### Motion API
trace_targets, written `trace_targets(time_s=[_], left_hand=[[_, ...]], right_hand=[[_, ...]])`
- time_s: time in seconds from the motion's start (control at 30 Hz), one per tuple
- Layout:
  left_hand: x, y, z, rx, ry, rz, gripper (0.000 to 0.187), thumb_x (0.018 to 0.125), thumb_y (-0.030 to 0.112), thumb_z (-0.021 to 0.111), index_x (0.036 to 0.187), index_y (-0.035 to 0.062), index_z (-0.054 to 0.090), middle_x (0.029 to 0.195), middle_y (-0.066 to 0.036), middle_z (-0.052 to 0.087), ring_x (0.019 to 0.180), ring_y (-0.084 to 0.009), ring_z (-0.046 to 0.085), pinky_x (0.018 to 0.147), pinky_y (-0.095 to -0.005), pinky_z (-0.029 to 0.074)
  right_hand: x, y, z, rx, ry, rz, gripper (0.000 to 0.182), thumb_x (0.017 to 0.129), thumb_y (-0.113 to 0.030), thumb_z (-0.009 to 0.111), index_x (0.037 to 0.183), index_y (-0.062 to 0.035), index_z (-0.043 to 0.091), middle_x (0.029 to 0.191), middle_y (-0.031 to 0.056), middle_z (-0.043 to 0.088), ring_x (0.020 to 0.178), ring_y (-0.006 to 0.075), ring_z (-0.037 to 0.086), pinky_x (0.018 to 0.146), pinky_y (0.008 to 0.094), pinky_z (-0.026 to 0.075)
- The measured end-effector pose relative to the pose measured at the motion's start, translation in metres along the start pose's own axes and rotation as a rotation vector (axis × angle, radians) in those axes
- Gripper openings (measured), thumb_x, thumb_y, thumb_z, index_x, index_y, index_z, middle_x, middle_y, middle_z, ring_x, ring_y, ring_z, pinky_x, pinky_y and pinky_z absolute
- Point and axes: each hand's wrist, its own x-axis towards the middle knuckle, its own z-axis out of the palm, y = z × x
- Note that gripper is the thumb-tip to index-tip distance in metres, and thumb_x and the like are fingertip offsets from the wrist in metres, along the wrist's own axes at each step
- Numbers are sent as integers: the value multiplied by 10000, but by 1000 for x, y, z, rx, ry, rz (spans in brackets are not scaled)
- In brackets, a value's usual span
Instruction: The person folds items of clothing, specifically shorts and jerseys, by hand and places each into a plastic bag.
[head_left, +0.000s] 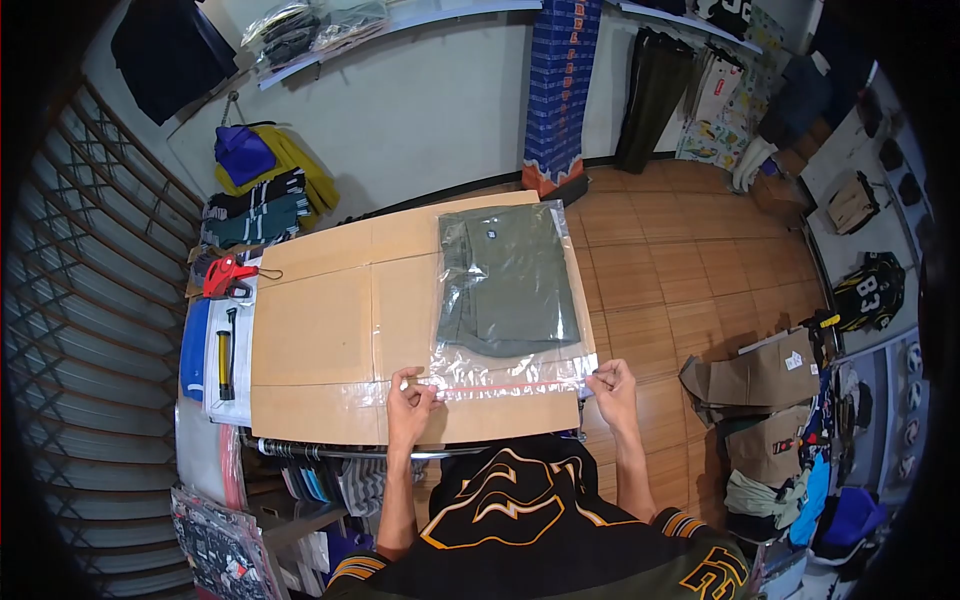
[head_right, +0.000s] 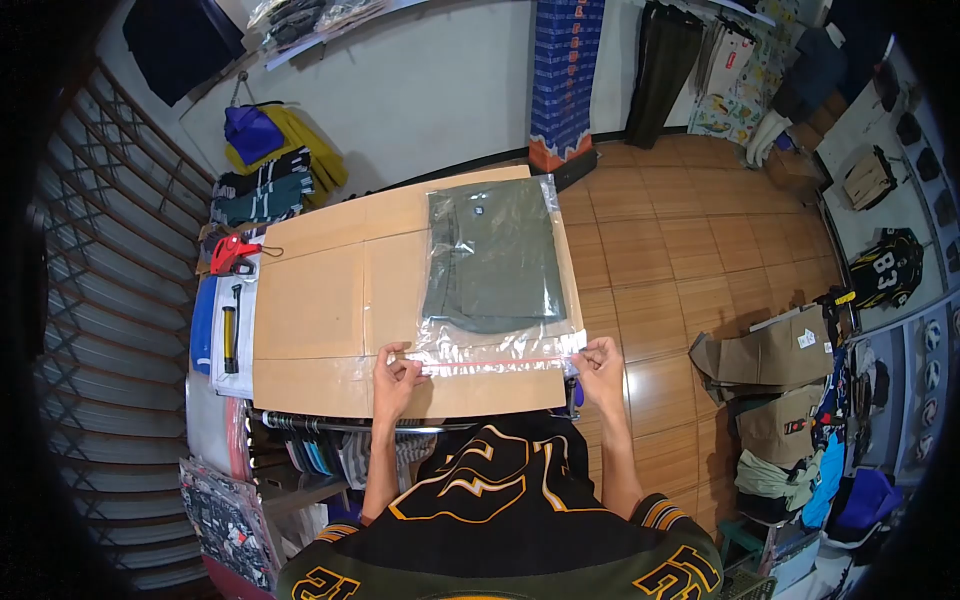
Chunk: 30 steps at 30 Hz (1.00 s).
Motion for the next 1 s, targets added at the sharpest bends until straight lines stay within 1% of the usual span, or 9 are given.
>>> trace_targets(time_s=[0.1,0.23,0.3,0.33,0.53,0.7,0.83,0.9,1.0], left_hand=[[-1,-2,2,-47,29,36,375,963,0,639,1264,0,416,859,-125,678,818,-199,720,730,-309,623],[-1,-1,3,-11,44,45,347,963,0,632,1223,-2,403,874,-144,686,824,-207,721,727,-319,626],[-2,0,5,-12,34,40,346,962,-1,631,1222,-3,401,883,-152,689,825,-207,721,727,-321,627],[-2,2,7,-22,16,14,350,961,0,630,1224,-7,399,895,-159,691,827,-207,722,727,-319,627],[1,-1,10,21,-22,18,357,959,6,635,1229,-12,402,918,-166,692,831,-208,723,727,-310,624],[-1,0,11,-29,-10,11,340,963,-2,628,1233,6,422,908,-148,689,834,-194,715,729,-300,614],[1,-5,11,-17,-26,12,361,965,0,625,1256,7,410,932,-171,698,836,-198,720,722,-300,615],[1,-2,14,-5,-31,45,382,966,7,627,1272,1,399,939,-189,700,841,-203,724,716,-303,617],[-1,1,18,28,-49,38,392,965,3,620,1292,5,404,958,-194,707,836,-197,722,711,-298,612]], right_hand=[[0,6,0,-5,11,12,281,876,75,684,1054,-22,490,846,106,692,736,92,630,645,219,494],[-1,-3,3,-67,34,-1,286,871,45,698,1056,-11,487,835,104,691,741,99,635,637,228,488],[-3,-14,5,-181,10,79,315,870,23,707,1082,-17,478,894,101,660,814,131,630,711,263,500],[-4,-13,6,-181,12,80,315,870,23,707,1082,-17,478,894,101,660,814,131,630,711,263,500],[-1,2,9,-199,-7,34,337,866,17,708,1102,-21,472,883,82,642,780,107,601,671,245,474],[-3,1,11,-92,14,-5,332,865,25,706,1071,-41,455,821,37,608,750,86,574,642,234,452],[-7,-3,16,-143,28,7,336,867,28,705,1068,-46,446,825,39,614,745,82,572,636,232,448],[-8,-3,22,-124,57,-60,320,863,2,706,1065,-20,459,771,73,666,657,78,566,564,248,429],[-9,-2,25,-143,68,-66,312,863,9,701,1064,-22,464,776,72,665,673,79,576,577,251,434]])
